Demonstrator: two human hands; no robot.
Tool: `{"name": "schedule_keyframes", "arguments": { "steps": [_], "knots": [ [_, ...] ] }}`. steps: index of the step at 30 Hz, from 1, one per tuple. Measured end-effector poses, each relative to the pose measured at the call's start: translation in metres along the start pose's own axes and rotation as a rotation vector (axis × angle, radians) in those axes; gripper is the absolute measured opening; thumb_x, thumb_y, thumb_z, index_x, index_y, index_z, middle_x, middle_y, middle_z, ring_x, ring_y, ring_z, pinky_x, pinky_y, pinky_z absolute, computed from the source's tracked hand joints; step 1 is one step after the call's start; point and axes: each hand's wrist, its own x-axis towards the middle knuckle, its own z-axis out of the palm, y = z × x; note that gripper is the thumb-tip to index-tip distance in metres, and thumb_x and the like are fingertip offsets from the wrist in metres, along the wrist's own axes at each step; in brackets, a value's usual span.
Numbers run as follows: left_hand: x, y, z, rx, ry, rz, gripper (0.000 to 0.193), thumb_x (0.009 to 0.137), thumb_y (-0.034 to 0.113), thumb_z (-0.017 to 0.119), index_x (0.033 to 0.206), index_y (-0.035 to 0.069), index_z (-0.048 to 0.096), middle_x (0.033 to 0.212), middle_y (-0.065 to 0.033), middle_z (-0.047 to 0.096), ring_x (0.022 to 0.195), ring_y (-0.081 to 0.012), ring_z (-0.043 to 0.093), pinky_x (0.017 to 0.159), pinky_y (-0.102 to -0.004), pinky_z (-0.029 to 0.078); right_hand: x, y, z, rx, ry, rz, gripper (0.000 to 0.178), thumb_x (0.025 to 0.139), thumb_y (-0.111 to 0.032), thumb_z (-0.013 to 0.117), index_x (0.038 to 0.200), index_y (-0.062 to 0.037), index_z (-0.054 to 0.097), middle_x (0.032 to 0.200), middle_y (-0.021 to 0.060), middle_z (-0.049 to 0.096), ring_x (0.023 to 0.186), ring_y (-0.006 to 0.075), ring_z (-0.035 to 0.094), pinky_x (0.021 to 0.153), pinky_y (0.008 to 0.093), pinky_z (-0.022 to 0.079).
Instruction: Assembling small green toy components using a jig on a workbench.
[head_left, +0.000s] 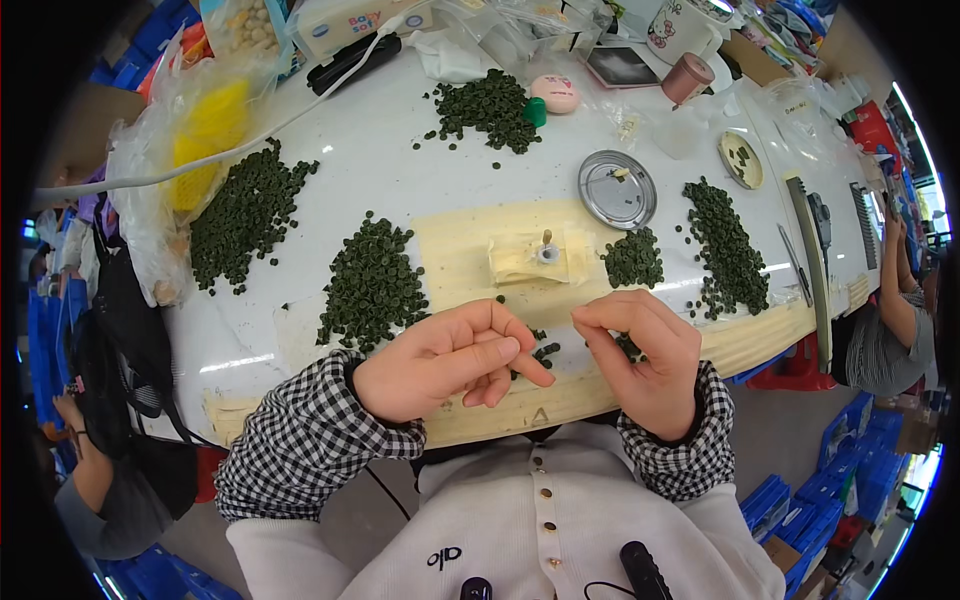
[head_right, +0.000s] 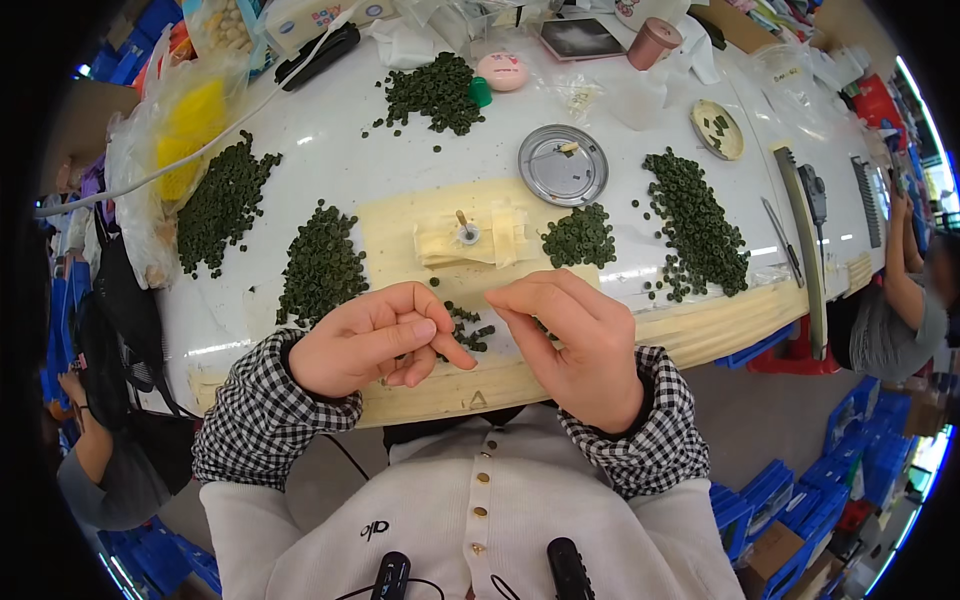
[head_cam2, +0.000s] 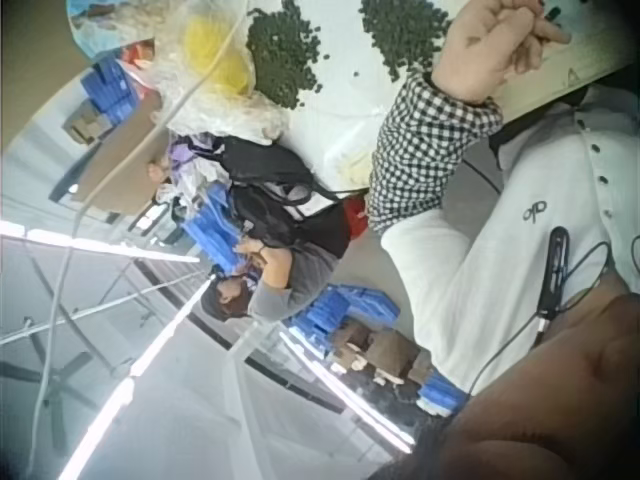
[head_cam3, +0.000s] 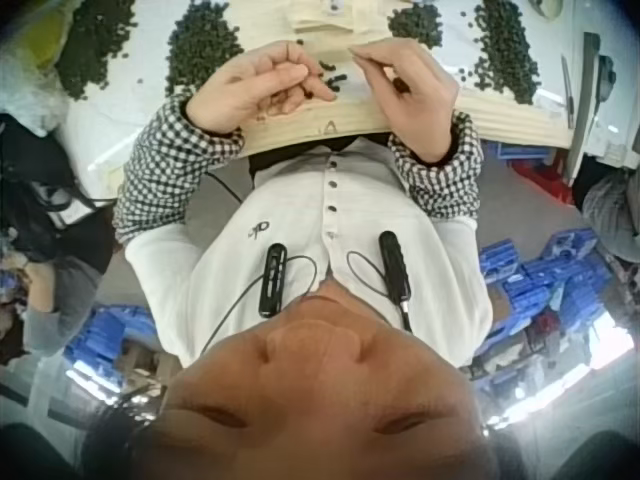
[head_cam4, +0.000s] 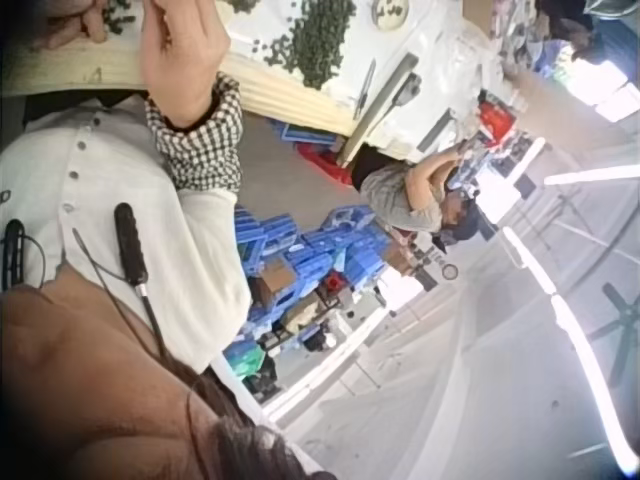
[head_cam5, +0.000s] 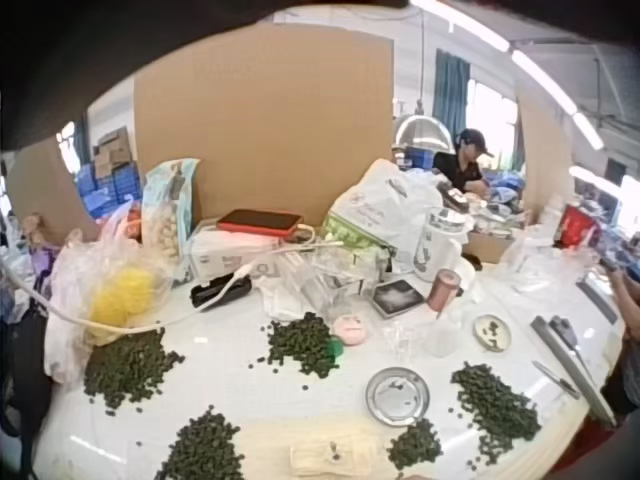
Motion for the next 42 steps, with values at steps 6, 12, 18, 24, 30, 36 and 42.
{"name": "schedule_keyframes", "arguments": {
  "steps": [6, 12, 18, 24, 30, 36, 42],
  "knots": [
    [-0.003, 0.004, 0.000, 0.137, 0.050, 0.069, 0.021, 0.097, 0.014, 0.057, 0.110, -0.002, 0.061, 0.101, -0.0096, 0.068, 0.076, -0.0079, 0.056, 0.068, -0.0200, 0.045, -0.001, -0.001, 0.006, 0.126, 0.012, 0.076, 0.017, 0.078, 0.007, 0.070, 0.093, 0.0011, 0.068, 0.085, 0.0109, 0.069, 0.072, 0.0192, 0.067, 0.063, 0.0256, 0.052],
    [-0.003, 0.005, 0.006, 0.133, 0.119, 0.179, 0.019, 0.092, 0.009, 0.063, 0.108, -0.001, 0.064, 0.101, -0.0074, 0.067, 0.093, -0.0104, 0.061, 0.082, -0.0233, 0.048, -0.003, 0.008, 0.006, 0.376, -0.068, 0.174, 0.022, 0.080, 0.007, 0.069, 0.101, 0.0013, 0.069, 0.089, 0.0110, 0.069, 0.078, 0.0151, 0.068, 0.070, 0.0246, 0.054],
    [-0.003, 0.000, -0.001, 0.106, 0.111, 0.220, 0.025, 0.091, 0.011, 0.066, 0.113, 0.000, 0.064, 0.102, -0.0053, 0.068, 0.093, -0.0084, 0.062, 0.084, -0.0223, 0.049, -0.001, 0.000, 0.006, 0.591, -0.111, 0.356, 0.025, 0.080, 0.014, 0.065, 0.103, 0.0056, 0.066, 0.097, 0.0137, 0.065, 0.090, 0.0176, 0.066, 0.082, 0.0272, 0.055],
    [-0.005, 0.005, 0.003, 0.099, 0.148, 0.156, 0.024, 0.094, 0.012, 0.062, 0.115, 0.001, 0.064, 0.097, -0.0040, 0.069, 0.075, -0.0042, 0.054, 0.065, -0.0189, 0.042, -0.003, 0.009, 0.009, 0.571, -0.082, 0.244, 0.022, 0.083, 0.009, 0.065, 0.104, 0.0039, 0.067, 0.098, 0.0131, 0.068, 0.089, 0.0159, 0.067, 0.080, 0.0264, 0.056],
    [-0.003, 0.003, 0.003, 0.012, 0.148, 0.185, 0.024, 0.094, 0.009, 0.059, 0.116, 0.000, 0.063, 0.096, -0.0064, 0.069, 0.062, -0.0043, 0.042, 0.056, -0.0200, 0.035, -0.003, 0.003, 0.010, 0.624, -0.085, 0.293, 0.020, 0.082, 0.014, 0.063, 0.098, 0.0047, 0.067, 0.095, 0.0136, 0.066, 0.089, 0.0180, 0.066, 0.079, 0.0278, 0.055],
    [-0.001, -0.002, 0.005, 0.097, 0.208, 0.278, 0.018, 0.095, 0.008, 0.058, 0.111, 0.000, 0.061, 0.094, -0.0059, 0.067, 0.061, -0.0041, 0.043, 0.056, -0.0192, 0.035, -0.001, 0.006, 0.008, 0.432, -0.097, 0.143, 0.023, 0.082, 0.008, 0.066, 0.103, -0.0008, 0.072, 0.094, 0.0109, 0.068, 0.080, 0.0142, 0.065, 0.071, 0.0235, 0.052],
    [-0.003, 0.002, 0.003, -0.059, 0.149, 0.221, 0.016, 0.094, 0.008, 0.059, 0.108, 0.001, 0.060, 0.092, -0.0066, 0.067, 0.062, -0.0039, 0.045, 0.055, -0.0189, 0.035, 0.001, 0.002, 0.007, 0.402, -0.117, 0.116, 0.024, 0.080, 0.007, 0.068, 0.102, -0.0021, 0.072, 0.091, 0.0096, 0.069, 0.080, 0.0141, 0.066, 0.071, 0.0239, 0.052]
  ]
}}
